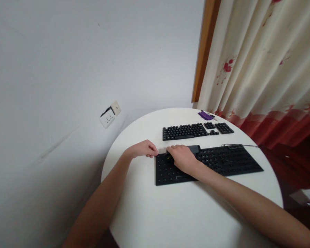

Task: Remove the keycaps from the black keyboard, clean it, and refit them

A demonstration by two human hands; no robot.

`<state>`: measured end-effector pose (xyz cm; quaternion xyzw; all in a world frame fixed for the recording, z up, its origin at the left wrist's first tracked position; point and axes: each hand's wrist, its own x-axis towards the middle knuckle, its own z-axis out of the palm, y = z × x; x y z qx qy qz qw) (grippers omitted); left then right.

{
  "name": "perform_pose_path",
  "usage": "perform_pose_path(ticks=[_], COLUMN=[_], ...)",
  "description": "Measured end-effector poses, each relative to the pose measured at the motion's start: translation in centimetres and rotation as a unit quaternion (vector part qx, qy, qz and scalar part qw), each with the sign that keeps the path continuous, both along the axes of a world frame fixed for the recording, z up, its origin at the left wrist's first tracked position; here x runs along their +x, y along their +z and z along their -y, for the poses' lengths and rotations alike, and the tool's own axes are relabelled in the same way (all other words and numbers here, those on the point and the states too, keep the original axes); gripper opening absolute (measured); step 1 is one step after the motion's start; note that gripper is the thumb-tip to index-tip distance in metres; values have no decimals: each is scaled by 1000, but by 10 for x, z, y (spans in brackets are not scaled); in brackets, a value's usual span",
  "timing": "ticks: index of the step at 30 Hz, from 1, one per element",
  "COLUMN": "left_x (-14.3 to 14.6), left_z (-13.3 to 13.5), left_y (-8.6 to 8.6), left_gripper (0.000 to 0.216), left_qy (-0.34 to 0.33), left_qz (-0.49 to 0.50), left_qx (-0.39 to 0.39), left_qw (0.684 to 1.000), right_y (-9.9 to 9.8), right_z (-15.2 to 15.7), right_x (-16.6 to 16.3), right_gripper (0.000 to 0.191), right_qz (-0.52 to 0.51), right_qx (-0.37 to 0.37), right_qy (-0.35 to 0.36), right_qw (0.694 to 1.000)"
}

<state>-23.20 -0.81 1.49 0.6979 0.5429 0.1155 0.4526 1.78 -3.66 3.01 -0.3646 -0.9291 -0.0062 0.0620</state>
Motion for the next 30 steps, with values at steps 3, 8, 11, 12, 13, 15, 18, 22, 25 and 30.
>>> perform_pose_path(ticks=[3,8,11,12,13,15,18,22,25,30], left_x=[-2,-2,-1,-1,0,0,0,0,1,2], left_z=[-2,-3,-2,-2,-2,-2,-2,-2,-2,0], left_y=[-1,-1,0,0,1,1,1,1,2,4], left_gripper=[24,25,26,26,26,25,25,24,25,25], left_qy=[-4,-6,-7,-7,-7,-6,-6,-3,-6,-4], left_qz=[-5,-7,-14,-14,-14,-14,-20,-28,-24,-19], left_qx=[0,0,0,0,0,0,3,5,6,7], left_qw=[1000,1000,1000,1000,1000,1000,1000,1000,1000,1000], right_y=[2,2,-1,-1,-2,-4,-7,-10,-9,1], right_z=[-8,-23,-27,-27,-25,-21,-12,-6,-9,-21], right_x=[25,73,90,91,91,85,69,54,58,87], right_gripper=[34,42,45,45,45,45,48,53,54,46], right_qz=[7,6,1,-4,-11,-25,-57,-107,-98,-28], right_qx=[-10,-21,-25,-26,-26,-26,-21,-30,-44,-46], right_qy=[-19,-72,-116,-123,-125,-111,-57,3,-13,-123], right_qw=[1000,997,993,992,992,993,997,994,994,991])
